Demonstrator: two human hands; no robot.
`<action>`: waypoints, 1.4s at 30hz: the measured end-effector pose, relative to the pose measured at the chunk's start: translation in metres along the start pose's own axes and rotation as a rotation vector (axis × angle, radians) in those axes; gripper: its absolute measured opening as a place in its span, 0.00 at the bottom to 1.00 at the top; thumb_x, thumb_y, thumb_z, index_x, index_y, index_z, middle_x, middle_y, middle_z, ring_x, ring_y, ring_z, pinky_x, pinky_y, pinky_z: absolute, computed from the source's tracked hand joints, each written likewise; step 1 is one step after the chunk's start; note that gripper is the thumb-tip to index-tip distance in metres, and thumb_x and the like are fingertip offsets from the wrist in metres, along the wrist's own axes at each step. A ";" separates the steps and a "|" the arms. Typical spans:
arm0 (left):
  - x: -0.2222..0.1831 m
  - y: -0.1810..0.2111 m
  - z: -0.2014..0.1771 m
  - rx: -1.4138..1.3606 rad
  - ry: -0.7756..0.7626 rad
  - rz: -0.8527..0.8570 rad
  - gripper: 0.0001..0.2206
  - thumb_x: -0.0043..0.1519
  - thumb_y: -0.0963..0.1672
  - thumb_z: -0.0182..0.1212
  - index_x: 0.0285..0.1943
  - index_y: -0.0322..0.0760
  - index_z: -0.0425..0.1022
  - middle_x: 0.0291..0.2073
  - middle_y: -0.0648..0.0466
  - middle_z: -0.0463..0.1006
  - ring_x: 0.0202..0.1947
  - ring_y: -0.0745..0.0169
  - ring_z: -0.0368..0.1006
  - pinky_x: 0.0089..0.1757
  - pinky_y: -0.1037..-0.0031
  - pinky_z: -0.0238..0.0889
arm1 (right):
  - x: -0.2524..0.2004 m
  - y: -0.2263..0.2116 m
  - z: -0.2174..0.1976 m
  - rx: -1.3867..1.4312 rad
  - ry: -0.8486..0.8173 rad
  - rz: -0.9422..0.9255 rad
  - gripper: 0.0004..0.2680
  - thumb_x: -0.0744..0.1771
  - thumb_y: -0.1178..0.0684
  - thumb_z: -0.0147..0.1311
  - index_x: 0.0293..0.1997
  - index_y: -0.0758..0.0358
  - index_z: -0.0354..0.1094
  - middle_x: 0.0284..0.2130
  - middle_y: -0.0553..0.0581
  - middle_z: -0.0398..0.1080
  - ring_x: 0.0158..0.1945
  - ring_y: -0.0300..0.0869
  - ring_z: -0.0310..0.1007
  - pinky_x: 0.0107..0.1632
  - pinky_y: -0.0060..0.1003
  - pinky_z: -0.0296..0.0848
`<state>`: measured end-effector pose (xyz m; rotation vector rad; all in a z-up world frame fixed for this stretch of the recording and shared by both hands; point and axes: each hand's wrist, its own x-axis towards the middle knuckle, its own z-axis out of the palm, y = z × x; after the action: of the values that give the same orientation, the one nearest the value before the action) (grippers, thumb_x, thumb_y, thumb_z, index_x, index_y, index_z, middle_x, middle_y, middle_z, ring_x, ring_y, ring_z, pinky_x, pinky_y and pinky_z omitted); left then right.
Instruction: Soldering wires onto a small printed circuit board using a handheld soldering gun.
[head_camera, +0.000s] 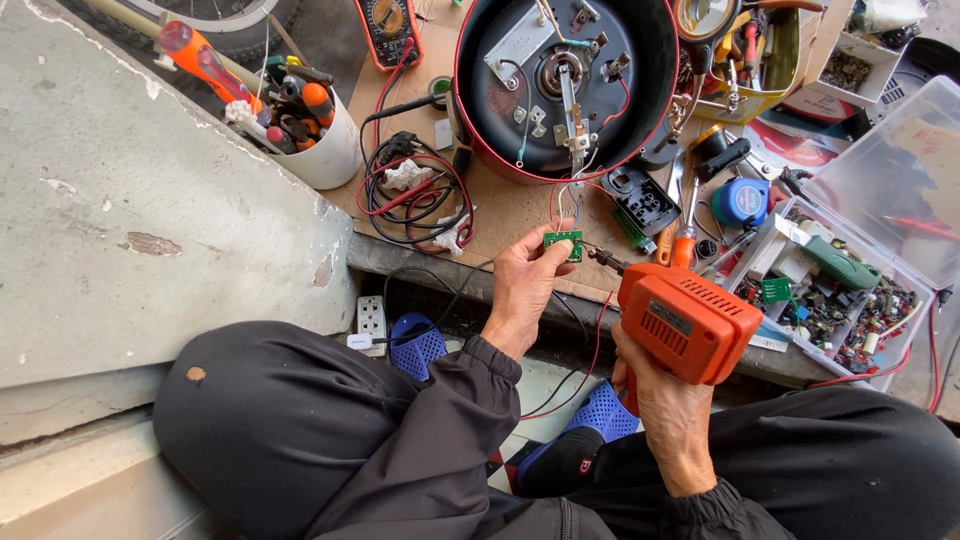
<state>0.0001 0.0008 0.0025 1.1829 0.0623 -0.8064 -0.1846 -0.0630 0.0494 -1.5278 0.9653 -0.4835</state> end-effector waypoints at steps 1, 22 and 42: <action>0.000 0.000 0.000 0.003 -0.002 0.000 0.19 0.65 0.38 0.64 0.66 0.37 0.85 0.45 0.53 0.84 0.41 0.69 0.77 0.47 0.78 0.78 | 0.000 -0.001 0.001 0.000 0.003 0.008 0.09 0.69 0.57 0.64 0.53 0.66 0.75 0.23 0.56 0.74 0.22 0.41 0.73 0.25 0.36 0.75; 0.005 -0.009 -0.002 -0.018 0.006 0.013 0.18 0.65 0.38 0.64 0.65 0.36 0.85 0.44 0.53 0.84 0.40 0.70 0.76 0.45 0.78 0.78 | -0.001 -0.002 0.001 0.019 0.003 0.053 0.07 0.70 0.56 0.64 0.49 0.67 0.76 0.20 0.56 0.72 0.20 0.41 0.71 0.24 0.35 0.73; 0.004 -0.006 -0.002 -0.011 0.002 0.004 0.17 0.65 0.38 0.64 0.64 0.37 0.85 0.45 0.52 0.84 0.41 0.69 0.77 0.46 0.78 0.78 | -0.004 0.003 0.000 0.094 0.073 0.080 0.09 0.69 0.57 0.65 0.52 0.72 0.76 0.24 0.60 0.75 0.22 0.43 0.72 0.26 0.36 0.74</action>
<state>0.0000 -0.0006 -0.0045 1.1734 0.0659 -0.7998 -0.1881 -0.0599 0.0470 -1.3897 1.0414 -0.5232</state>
